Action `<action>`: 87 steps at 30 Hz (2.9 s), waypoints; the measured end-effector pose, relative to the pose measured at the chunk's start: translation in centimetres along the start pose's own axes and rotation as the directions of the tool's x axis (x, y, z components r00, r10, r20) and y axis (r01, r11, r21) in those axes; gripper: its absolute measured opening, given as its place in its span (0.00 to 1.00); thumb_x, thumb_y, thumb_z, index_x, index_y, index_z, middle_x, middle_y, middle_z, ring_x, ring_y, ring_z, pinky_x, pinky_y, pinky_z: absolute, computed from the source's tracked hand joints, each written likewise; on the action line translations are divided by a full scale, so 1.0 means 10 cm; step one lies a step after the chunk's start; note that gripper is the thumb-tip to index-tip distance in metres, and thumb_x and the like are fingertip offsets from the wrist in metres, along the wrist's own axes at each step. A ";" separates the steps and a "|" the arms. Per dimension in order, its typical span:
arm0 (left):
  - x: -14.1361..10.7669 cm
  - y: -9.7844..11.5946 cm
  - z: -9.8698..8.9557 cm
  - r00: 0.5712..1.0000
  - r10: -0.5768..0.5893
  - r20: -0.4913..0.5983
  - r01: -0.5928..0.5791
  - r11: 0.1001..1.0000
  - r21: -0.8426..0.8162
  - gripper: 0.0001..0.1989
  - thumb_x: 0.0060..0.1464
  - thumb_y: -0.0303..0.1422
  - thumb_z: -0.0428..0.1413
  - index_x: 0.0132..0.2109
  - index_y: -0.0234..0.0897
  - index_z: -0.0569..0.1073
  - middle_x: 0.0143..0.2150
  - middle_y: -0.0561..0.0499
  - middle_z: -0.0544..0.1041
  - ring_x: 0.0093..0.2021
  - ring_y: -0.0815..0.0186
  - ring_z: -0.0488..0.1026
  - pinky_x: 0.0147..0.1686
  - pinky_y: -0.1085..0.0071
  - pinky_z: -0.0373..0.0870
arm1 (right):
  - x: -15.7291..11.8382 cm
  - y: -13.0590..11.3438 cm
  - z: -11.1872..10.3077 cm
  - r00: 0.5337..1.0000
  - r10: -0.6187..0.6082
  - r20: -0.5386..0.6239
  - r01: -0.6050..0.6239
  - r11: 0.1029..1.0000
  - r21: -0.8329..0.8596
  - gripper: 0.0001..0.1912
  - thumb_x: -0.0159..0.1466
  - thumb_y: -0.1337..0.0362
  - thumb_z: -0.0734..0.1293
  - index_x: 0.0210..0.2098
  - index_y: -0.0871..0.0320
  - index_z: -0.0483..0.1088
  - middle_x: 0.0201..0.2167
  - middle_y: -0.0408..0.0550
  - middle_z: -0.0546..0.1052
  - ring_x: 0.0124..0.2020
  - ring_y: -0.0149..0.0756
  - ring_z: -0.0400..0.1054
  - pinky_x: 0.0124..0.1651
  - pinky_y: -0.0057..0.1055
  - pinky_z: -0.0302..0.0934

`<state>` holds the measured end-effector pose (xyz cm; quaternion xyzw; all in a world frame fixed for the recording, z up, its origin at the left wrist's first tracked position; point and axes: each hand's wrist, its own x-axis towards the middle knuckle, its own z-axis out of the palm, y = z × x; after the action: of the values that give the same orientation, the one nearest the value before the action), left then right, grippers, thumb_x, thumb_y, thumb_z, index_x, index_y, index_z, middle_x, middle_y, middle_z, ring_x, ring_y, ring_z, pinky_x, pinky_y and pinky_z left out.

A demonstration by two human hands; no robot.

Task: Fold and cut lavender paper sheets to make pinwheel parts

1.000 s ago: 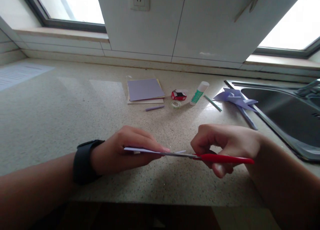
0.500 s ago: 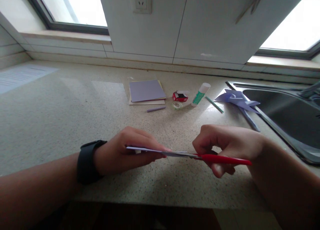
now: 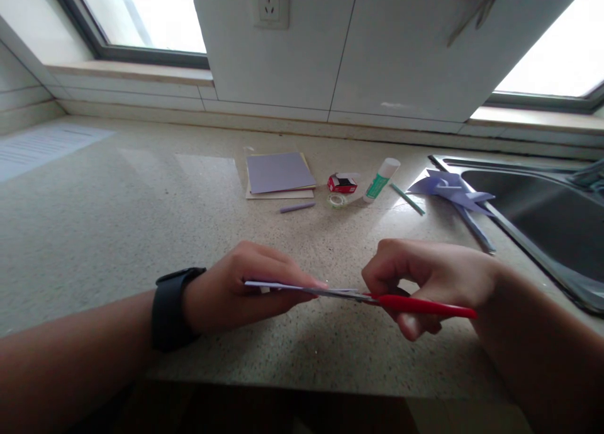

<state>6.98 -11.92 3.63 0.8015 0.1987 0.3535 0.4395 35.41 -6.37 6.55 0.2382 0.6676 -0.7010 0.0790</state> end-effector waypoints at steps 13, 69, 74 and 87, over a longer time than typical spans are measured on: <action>0.01 0.00 0.01 1.000 -0.026 -0.016 0.026 1.000 0.004 0.14 0.60 0.23 0.58 0.51 0.35 0.80 0.38 0.44 0.83 0.33 0.69 0.78 0.33 0.76 0.73 | -0.02 -0.01 -0.02 1.000 0.027 -0.001 -0.027 0.999 -0.047 0.18 0.58 0.53 0.76 0.28 0.62 0.71 0.16 0.40 0.72 0.14 0.23 0.64 0.16 0.17 0.57; 0.01 0.01 0.03 0.998 0.029 0.047 -0.034 0.995 0.092 0.15 0.62 0.24 0.57 0.54 0.35 0.78 0.41 0.42 0.83 0.37 0.67 0.80 0.36 0.75 0.74 | 0.08 -0.07 0.14 0.969 -0.218 -0.115 0.165 0.920 -0.355 0.25 0.55 0.44 0.75 0.24 0.61 0.70 0.17 0.37 0.66 0.18 0.23 0.56 0.20 0.21 0.48; 0.02 0.02 0.03 0.998 0.045 0.053 -0.050 0.993 0.104 0.14 0.61 0.24 0.58 0.53 0.32 0.79 0.39 0.41 0.83 0.36 0.67 0.80 0.35 0.76 0.74 | 0.09 -0.09 0.15 0.970 -0.219 -0.103 0.166 0.912 -0.375 0.25 0.56 0.44 0.74 0.24 0.61 0.69 0.17 0.36 0.65 0.18 0.23 0.55 0.20 0.22 0.47; 0.01 0.00 0.04 0.998 0.059 0.039 -0.063 0.989 0.130 0.14 0.62 0.24 0.57 0.53 0.34 0.79 0.39 0.42 0.83 0.36 0.67 0.80 0.35 0.75 0.74 | 0.10 -0.09 0.13 0.972 -0.221 -0.084 0.171 0.903 -0.395 0.23 0.56 0.46 0.74 0.24 0.61 0.70 0.16 0.36 0.65 0.17 0.23 0.55 0.19 0.21 0.46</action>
<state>7.35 -12.11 3.49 0.8404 0.1894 0.3390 0.3782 33.83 -7.31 6.86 0.1937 0.8163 -0.5440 0.0107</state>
